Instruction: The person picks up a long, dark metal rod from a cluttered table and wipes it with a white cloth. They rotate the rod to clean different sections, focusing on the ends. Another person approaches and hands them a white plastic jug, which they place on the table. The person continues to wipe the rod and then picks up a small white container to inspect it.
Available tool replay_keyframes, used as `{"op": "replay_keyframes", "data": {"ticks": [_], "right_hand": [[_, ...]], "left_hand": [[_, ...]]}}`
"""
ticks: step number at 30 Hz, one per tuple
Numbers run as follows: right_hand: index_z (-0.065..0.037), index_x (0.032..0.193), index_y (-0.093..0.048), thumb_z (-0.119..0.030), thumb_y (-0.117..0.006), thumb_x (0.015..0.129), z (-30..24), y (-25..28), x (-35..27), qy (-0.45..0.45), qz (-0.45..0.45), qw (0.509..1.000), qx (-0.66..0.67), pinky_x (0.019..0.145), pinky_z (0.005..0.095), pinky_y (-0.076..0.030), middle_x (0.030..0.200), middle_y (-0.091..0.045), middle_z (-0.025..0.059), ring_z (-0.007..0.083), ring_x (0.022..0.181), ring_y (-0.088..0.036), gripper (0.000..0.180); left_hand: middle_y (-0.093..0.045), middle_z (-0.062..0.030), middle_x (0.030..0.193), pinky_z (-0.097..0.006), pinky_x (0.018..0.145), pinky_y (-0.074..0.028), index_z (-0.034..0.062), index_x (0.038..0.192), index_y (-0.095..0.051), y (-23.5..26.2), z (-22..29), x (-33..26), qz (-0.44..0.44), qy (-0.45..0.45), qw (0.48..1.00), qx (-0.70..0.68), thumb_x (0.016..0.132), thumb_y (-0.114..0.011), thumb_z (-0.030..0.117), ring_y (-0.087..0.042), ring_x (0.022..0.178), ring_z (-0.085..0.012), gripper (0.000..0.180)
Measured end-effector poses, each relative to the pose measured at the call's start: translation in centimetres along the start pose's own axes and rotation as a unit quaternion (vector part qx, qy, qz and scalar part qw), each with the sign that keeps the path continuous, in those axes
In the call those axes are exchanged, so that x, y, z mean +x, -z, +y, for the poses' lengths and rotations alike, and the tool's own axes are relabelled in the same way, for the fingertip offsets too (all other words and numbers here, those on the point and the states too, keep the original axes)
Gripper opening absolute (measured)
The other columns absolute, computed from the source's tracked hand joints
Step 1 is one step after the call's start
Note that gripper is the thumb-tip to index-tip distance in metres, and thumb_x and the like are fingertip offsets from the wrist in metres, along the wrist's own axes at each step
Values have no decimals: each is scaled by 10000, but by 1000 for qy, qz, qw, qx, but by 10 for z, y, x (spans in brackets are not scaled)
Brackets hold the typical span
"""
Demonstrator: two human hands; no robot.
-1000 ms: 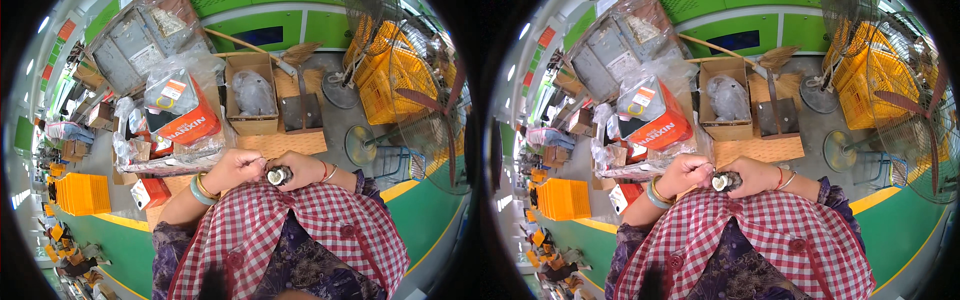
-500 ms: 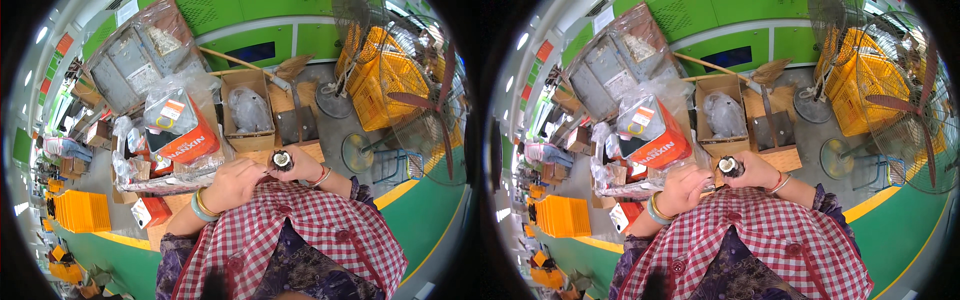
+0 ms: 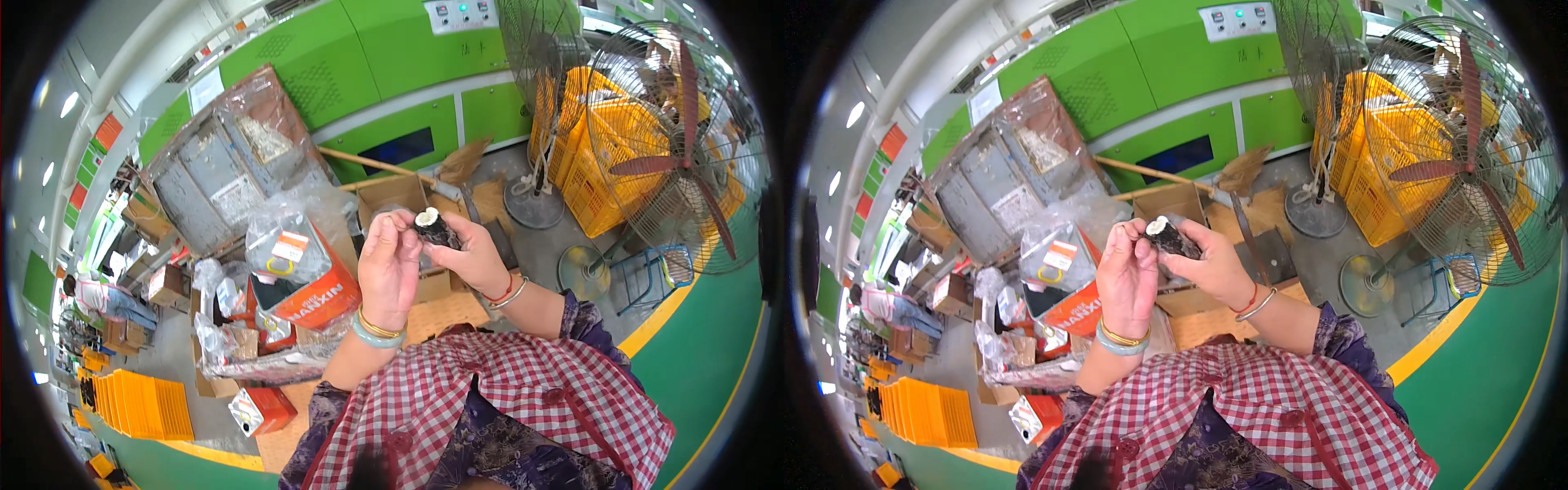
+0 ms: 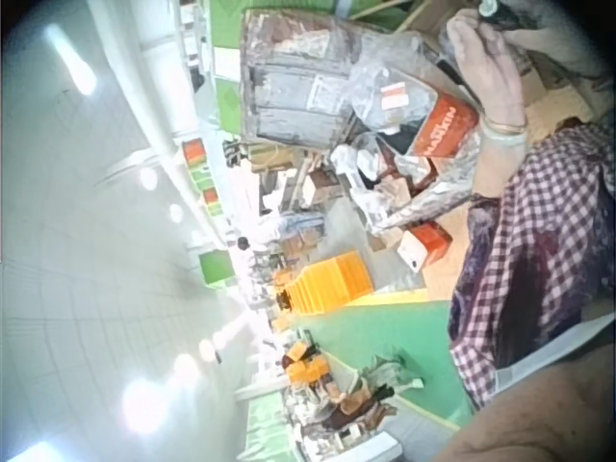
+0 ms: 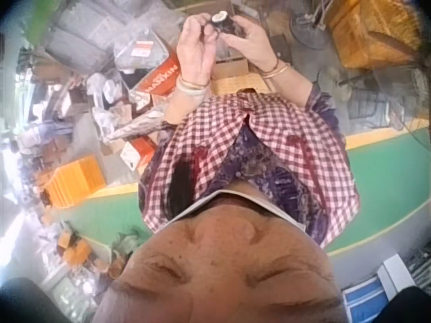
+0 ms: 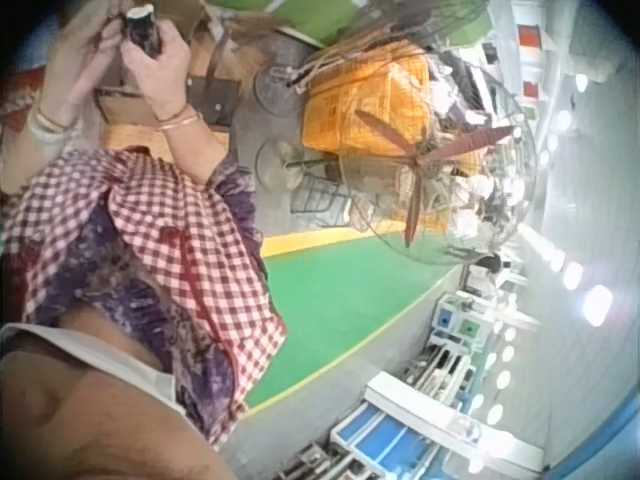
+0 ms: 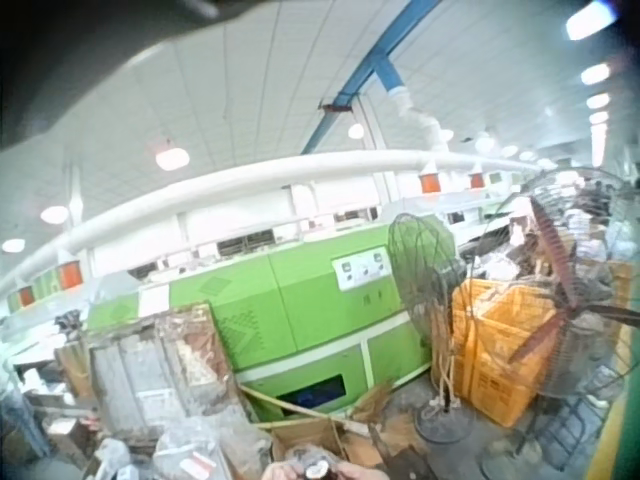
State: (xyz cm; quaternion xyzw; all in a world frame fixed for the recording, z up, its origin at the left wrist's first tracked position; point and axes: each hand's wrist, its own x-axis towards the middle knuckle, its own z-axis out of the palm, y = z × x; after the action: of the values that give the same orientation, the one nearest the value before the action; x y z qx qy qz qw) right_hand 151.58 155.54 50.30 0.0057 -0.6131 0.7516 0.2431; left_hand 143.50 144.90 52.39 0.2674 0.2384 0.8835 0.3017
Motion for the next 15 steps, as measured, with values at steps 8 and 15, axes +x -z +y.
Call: {"op": "replay_keyframes", "data": {"ticks": [8,15], "right_hand": [[-21,980,-538,-103,-624,806,-11,-19,16,10,21,999,33,535,186,-434,757,-541,-28,29,612,-500,211],[-8,982,-536,-115,-653,767,-14,-26,12,46,32,996,-74,660,216,-428,808,-553,-13,45,745,-488,267]], "left_hand": [[-466,-67,922,-229,557,-372,47,869,-465,-19,11,11,-17,-127,987,100,914,-495,190,-427,631,-86,152],[-478,-82,876,-247,573,-424,27,855,-455,-8,21,6,-98,-129,971,177,941,-435,223,-496,620,-129,215]]}}
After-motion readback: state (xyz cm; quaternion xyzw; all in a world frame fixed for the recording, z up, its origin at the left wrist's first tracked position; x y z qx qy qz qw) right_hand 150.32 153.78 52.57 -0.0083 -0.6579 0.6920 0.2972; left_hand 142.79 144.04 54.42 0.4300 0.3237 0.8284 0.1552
